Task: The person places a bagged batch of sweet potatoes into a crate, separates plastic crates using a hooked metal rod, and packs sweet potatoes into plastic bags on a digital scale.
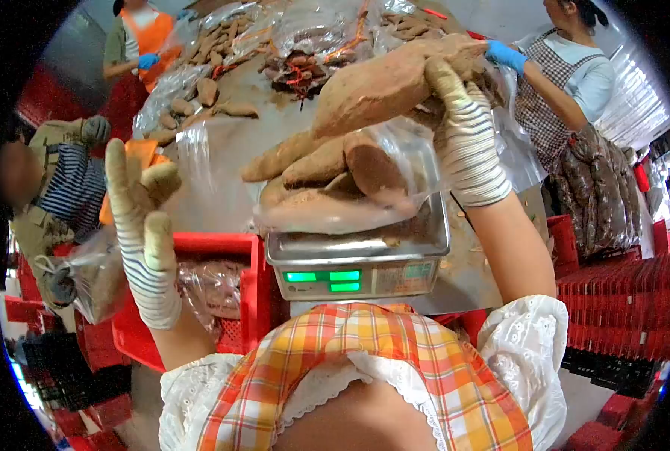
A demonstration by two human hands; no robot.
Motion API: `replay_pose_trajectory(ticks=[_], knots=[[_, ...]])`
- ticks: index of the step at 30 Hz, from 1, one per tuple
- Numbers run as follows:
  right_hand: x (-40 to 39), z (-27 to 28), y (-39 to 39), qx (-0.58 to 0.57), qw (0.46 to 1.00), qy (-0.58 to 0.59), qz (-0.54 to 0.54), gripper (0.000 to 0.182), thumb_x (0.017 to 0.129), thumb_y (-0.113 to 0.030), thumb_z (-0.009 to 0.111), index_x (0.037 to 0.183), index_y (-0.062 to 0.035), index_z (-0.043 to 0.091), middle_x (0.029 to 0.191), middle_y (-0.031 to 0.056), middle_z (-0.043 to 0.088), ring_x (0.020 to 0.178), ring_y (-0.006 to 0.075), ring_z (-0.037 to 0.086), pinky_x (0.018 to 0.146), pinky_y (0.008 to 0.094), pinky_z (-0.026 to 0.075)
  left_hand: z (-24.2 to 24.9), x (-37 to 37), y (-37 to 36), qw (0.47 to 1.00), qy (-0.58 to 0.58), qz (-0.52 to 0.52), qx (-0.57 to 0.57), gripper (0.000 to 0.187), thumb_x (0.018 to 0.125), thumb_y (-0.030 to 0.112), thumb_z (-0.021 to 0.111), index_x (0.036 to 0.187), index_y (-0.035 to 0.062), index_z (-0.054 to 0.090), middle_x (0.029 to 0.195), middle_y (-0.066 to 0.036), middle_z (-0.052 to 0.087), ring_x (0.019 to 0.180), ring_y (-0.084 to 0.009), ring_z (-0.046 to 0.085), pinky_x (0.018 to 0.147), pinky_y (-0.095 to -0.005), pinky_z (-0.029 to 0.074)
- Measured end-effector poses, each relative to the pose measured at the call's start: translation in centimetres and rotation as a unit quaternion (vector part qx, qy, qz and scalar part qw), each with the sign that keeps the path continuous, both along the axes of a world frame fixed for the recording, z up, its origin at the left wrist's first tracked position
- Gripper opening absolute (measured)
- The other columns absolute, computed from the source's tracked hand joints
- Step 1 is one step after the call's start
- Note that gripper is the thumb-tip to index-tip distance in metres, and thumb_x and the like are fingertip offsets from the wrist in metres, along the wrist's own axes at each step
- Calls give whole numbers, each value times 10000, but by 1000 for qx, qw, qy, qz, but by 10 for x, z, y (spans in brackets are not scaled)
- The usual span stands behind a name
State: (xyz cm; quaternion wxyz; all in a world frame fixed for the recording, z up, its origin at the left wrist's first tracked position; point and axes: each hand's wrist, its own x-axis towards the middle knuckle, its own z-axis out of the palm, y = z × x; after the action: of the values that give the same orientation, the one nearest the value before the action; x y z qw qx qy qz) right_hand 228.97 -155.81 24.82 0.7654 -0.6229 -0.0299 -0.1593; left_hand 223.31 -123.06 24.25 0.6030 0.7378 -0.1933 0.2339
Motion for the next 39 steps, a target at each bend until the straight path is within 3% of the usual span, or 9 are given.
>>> replay_pose_trajectory(ticks=[13,15,21,23,27,29,31,34,39], knots=[[-21,1,14,31,997,-61,38,397,839,-308,629,1127,-51,538,1024,71,608,916,197,619,774,347,548,-7,-4,2,997,3,19,74,1048,687,525,716,1439,76,139,1062,-146,561,961,-231,528,899,-359,408],[-23,1,15,30,997,-49,60,370,847,-289,619,1123,-56,539,1026,67,607,910,191,619,767,347,547,-6,-4,-4,986,-5,31,166,859,817,447,586,1450,108,116,1146,-162,517,1082,-254,496,949,-378,387],[-23,0,15,47,997,-35,58,321,820,-204,637,1097,-64,553,1006,53,610,898,174,608,810,358,509,-9,5,-27,978,1,43,205,750,785,139,639,1405,15,236,1220,-167,508,1008,-210,559,908,-343,431],[-20,1,17,-27,994,-69,85,352,767,-127,680,1090,-64,555,1027,54,606,950,154,577,831,330,487,-10,-2,-35,987,125,-54,-83,678,782,88,612,1379,14,299,1164,-153,552,910,-162,590,846,-299,462],[-17,6,39,-208,962,-168,63,522,688,-154,738,1149,-37,521,1033,77,617,932,198,601,843,326,480,-3,-3,-22,940,177,-179,-231,637,767,30,582,1356,45,340,1023,-143,616,728,-110,600,663,-212,496],[-13,13,51,-521,799,-296,59,600,657,-174,743,1186,-40,493,1042,131,610,961,262,603,841,324,481,5,-6,-21,939,203,-136,-241,645,762,57,586,1358,52,339,1068,-176,600,617,-75,556,628,-210,497],[-3,8,66,-603,720,-332,92,593,686,-197,730,1202,-44,482,1022,146,601,912,327,586,783,335,483,6,-1,-15,921,190,-193,-281,632,770,100,578,1355,48,343,1113,-205,581,505,-43,472,578,-207,481],[18,-17,85,-714,608,-317,138,529,654,-156,702,1122,-16,500,1011,132,594,942,292,585,799,370,476,9,0,-11,919,190,-180,-294,618,774,116,571,1343,18,350,1145,-226,563,437,-8,393,458,-151,398],[21,-43,112,-737,557,-368,111,305,781,-147,496,1062,-36,540,932,102,574,880,256,574,726,352,467,21,-4,-11,907,226,-209,-289,654,761,122,599,1348,2,338,1147,-238,561,389,3,363,381,-121,324]])
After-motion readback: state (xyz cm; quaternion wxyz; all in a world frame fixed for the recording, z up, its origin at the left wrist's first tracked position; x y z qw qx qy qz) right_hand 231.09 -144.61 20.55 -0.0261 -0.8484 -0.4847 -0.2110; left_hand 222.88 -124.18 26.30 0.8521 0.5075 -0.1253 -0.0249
